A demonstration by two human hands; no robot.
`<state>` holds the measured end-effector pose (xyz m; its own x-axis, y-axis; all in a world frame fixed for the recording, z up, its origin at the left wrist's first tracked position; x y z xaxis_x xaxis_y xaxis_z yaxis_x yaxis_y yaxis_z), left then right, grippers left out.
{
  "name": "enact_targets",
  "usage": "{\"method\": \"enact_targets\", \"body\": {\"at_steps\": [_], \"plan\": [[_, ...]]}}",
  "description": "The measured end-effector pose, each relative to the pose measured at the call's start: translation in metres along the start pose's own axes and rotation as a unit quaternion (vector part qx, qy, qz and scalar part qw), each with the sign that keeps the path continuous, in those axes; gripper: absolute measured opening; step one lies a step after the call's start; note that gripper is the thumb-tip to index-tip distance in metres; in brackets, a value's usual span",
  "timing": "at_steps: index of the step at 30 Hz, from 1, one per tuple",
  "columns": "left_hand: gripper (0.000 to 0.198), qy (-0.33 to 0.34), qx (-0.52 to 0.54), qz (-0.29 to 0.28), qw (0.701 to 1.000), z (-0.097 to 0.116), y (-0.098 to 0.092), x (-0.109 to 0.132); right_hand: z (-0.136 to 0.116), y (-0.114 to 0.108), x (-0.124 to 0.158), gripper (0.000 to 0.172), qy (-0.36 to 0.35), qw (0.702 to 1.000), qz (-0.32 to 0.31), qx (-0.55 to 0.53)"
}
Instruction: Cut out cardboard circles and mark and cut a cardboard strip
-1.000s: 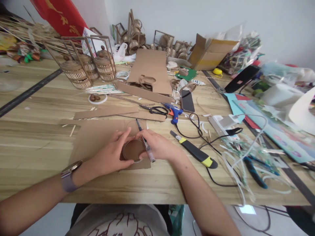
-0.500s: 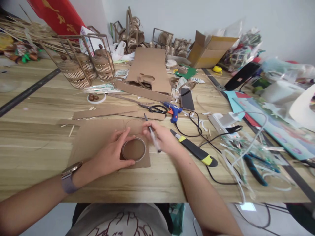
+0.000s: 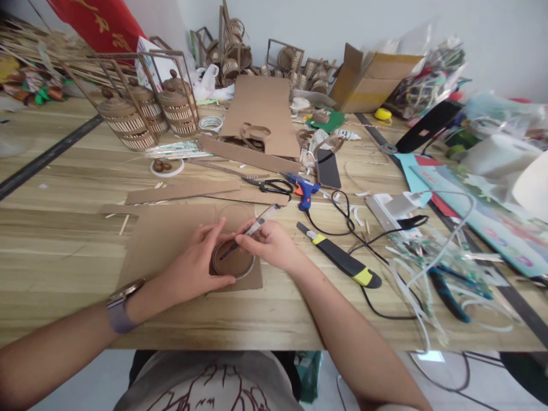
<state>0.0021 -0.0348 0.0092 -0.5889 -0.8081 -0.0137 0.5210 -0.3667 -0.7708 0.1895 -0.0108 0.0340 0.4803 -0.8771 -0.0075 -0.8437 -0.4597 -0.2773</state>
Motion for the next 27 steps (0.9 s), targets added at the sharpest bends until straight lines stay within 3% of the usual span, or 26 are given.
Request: {"method": "enact_targets", "body": {"at_steps": [8,16,27], "plan": [[0.121,0.006,-0.003,-0.002,1.000,-0.001,0.001,0.000,-0.002,0.004,0.003,0.018,0.000,0.999,-0.027,0.040],[0.122,0.018,-0.013,0.003,1.000,-0.004,0.002,0.000,-0.001,0.006,0.005,0.028,0.006,0.998,-0.059,0.035],[0.118,0.003,-0.010,-0.006,1.000,-0.001,0.000,-0.001,-0.004,-0.006,0.007,0.027,0.009,0.994,-0.104,0.041]]}}
Point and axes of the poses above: each hand's wrist, its own x-axis away from the middle knuckle, its own y-axis out of the palm, z = x × y, the point moved 3 cm from there along -x, towards the middle knuckle, and after that the axes turned 6 degrees about -z, right-handed, at the moved point
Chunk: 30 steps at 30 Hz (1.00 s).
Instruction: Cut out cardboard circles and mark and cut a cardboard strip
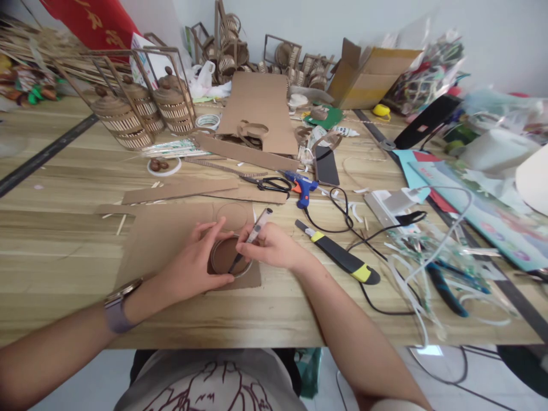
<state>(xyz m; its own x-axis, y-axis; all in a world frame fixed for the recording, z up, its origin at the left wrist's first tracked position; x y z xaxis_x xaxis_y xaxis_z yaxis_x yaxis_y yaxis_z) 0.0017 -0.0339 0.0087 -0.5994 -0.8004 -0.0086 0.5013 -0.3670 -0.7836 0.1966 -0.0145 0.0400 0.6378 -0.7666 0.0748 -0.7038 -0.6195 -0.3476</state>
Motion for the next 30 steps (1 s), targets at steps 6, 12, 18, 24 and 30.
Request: {"method": "enact_targets", "body": {"at_steps": [6,12,18,24,30], "plan": [[0.115,-0.010,0.007,-0.010,1.000,0.002,-0.001,0.000,0.001,-0.012,0.003,0.029,-0.001,0.999,0.032,0.016],[0.116,-0.001,-0.005,-0.003,1.000,0.000,0.000,0.000,-0.002,-0.006,0.001,0.029,-0.011,0.999,0.041,0.026],[0.116,-0.005,-0.002,0.001,1.000,0.000,0.001,0.000,-0.006,0.002,-0.001,0.027,-0.023,0.999,0.008,0.043],[0.114,-0.009,-0.001,-0.009,1.000,0.001,0.000,0.000,-0.005,-0.002,0.000,0.025,-0.015,0.999,0.000,0.047],[0.113,-0.019,0.007,-0.015,1.000,0.003,-0.002,-0.001,0.000,-0.019,0.006,0.027,-0.022,0.997,0.045,0.050]]}}
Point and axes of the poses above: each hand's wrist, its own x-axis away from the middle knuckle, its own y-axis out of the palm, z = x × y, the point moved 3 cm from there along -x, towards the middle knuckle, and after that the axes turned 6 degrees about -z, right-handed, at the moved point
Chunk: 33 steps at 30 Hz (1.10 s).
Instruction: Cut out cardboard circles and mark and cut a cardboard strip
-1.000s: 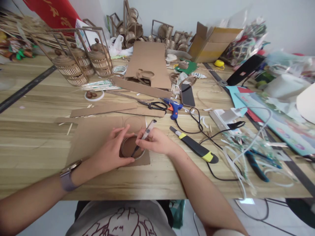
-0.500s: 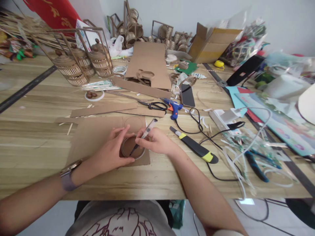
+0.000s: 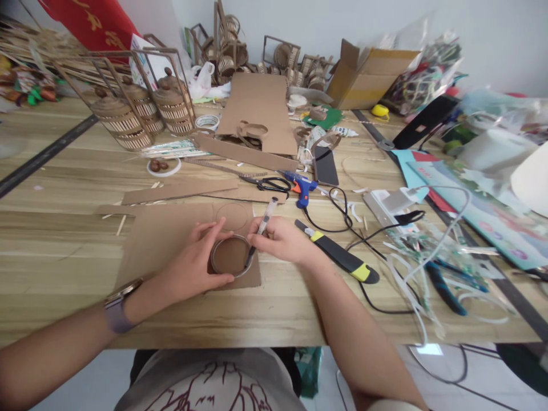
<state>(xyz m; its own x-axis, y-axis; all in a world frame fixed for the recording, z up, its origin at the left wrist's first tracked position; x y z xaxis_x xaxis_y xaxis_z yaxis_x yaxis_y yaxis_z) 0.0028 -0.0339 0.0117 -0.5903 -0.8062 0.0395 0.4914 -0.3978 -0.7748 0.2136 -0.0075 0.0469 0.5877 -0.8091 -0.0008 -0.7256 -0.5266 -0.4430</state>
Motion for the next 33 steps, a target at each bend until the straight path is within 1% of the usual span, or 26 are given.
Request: {"method": "enact_targets", "body": {"at_steps": [4,6,8,11,12,17,20,24,33], "plan": [[0.112,-0.004,0.003,-0.009,1.000,0.001,0.000,0.000,0.006,-0.010,0.002,0.032,-0.013,0.998,0.069,-0.006],[0.112,-0.006,0.002,-0.010,1.000,0.000,0.000,0.000,0.008,-0.011,0.002,0.037,-0.024,0.997,0.076,0.004],[0.113,-0.006,0.001,-0.008,1.000,-0.001,0.001,0.000,0.008,-0.008,0.001,0.036,-0.028,0.998,0.054,0.028],[0.115,0.005,-0.003,0.004,1.000,-0.001,0.001,0.000,0.010,-0.001,-0.003,0.025,-0.015,0.997,-0.004,0.076],[0.115,0.011,-0.004,0.007,1.000,-0.002,0.001,0.000,0.010,0.001,-0.004,0.027,-0.009,0.996,-0.023,0.090],[0.115,0.023,-0.009,0.017,1.000,-0.003,0.003,0.000,0.007,0.006,-0.004,0.052,0.015,0.987,-0.086,0.132],[0.113,0.026,-0.013,0.020,0.999,-0.004,0.004,0.000,0.005,0.008,-0.003,0.059,0.039,0.978,-0.123,0.163],[0.114,0.032,-0.020,0.022,0.999,-0.004,0.005,0.001,0.004,0.011,-0.002,0.061,0.058,0.972,-0.127,0.189],[0.107,0.033,-0.026,0.028,0.999,-0.002,0.004,0.002,0.005,0.012,-0.003,0.059,0.056,0.971,-0.124,0.194]]}}
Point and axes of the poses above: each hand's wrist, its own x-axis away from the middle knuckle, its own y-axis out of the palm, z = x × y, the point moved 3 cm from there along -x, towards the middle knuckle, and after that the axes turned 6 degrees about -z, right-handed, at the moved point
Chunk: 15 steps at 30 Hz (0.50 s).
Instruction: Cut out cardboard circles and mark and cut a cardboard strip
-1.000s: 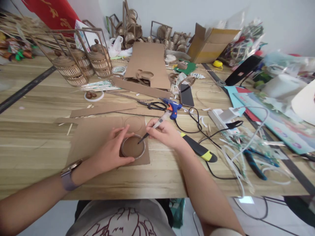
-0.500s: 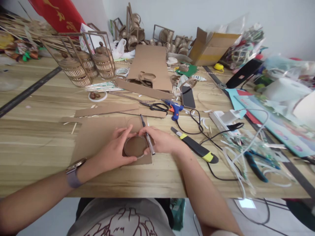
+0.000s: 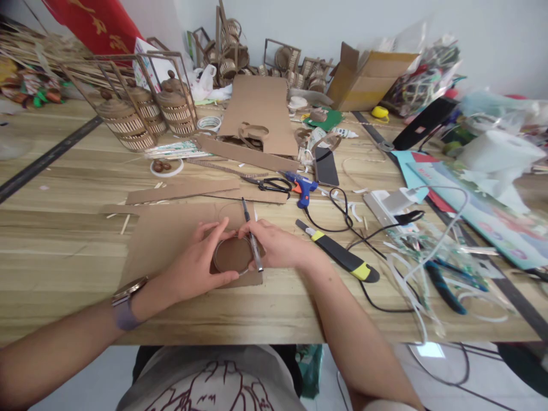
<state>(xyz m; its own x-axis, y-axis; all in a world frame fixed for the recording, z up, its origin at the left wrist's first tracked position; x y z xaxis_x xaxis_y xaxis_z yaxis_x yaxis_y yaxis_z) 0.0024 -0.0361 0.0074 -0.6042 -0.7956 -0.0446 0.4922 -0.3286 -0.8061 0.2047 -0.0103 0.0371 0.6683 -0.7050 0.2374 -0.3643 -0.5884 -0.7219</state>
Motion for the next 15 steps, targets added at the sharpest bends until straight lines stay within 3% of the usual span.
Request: {"method": "enact_targets", "body": {"at_steps": [4,8,12,15], "plan": [[0.110,-0.007,-0.003,-0.001,1.000,-0.001,0.002,-0.001,0.004,-0.004,0.002,0.050,-0.034,0.996,0.037,-0.074],[0.113,0.001,-0.001,0.009,1.000,-0.001,0.003,0.000,0.010,-0.014,0.007,0.030,-0.055,0.974,0.130,-0.176],[0.113,-0.001,-0.002,0.010,1.000,-0.001,0.003,0.000,0.017,-0.023,0.009,0.055,-0.053,0.930,0.246,-0.267],[0.113,-0.005,-0.003,0.007,1.000,0.000,0.003,0.000,0.016,-0.021,0.006,0.064,-0.048,0.926,0.265,-0.266]]}}
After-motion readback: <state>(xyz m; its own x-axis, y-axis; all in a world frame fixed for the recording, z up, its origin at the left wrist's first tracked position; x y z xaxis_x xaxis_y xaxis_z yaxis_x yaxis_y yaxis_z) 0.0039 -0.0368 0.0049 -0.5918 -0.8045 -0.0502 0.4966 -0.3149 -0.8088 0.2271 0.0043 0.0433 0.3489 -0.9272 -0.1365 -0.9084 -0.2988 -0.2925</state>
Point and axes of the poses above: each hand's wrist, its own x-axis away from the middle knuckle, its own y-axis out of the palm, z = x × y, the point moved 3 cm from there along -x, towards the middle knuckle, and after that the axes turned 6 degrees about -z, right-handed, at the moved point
